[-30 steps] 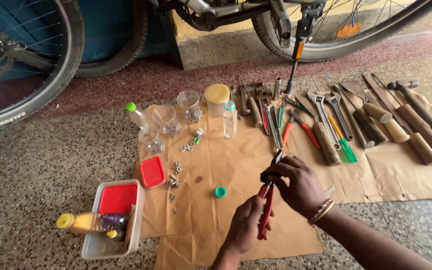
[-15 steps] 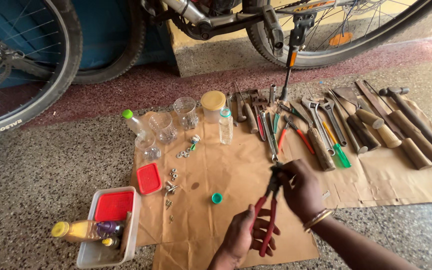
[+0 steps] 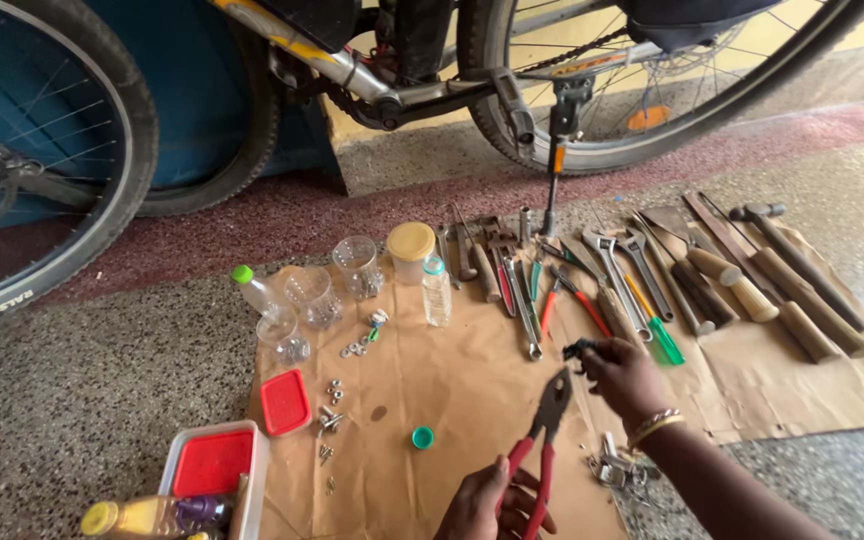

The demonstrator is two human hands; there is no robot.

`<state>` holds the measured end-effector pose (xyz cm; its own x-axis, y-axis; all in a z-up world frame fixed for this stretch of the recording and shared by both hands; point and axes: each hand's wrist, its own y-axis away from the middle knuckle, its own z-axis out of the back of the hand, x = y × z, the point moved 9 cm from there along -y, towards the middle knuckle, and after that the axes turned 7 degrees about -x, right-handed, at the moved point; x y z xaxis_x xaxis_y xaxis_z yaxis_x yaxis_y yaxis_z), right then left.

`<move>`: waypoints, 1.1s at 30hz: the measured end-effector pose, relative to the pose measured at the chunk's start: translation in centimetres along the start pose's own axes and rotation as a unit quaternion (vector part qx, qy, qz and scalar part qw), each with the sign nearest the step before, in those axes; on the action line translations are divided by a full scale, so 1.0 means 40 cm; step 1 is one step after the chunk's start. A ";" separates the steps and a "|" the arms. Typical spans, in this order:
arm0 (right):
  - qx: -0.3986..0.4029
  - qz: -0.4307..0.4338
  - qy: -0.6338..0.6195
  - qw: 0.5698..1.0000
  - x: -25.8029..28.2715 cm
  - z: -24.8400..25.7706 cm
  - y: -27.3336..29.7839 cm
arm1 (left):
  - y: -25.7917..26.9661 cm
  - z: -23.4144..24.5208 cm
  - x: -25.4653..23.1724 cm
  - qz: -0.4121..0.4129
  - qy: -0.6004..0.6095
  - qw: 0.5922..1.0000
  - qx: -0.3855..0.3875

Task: The person is repairing a bicycle using various tools. They use pliers to manipulate a small metal part and a pipe wrench to adjust a component on the bicycle frame.

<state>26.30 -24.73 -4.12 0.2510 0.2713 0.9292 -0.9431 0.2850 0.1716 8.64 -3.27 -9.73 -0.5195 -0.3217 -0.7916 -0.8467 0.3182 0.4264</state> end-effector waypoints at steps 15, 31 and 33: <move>0.026 -0.130 -0.389 0.912 0.146 0.268 0.050 | -0.286 -0.109 -0.031 -0.023 -0.004 0.961 -0.276; -0.002 -0.147 -0.423 0.894 0.112 0.276 -0.102 | -0.512 -0.188 -0.061 -0.016 -0.111 0.934 -0.339; -0.020 -0.135 -0.424 0.896 0.110 0.287 -0.107 | -0.521 -0.186 -0.054 -0.004 -0.156 0.922 -0.354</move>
<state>28.96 -35.30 3.00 0.1968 -0.6022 0.7737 -0.8606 0.2719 0.4306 26.55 -15.84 -13.65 -0.5480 -0.0148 -0.8364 -0.7706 -0.3800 0.5116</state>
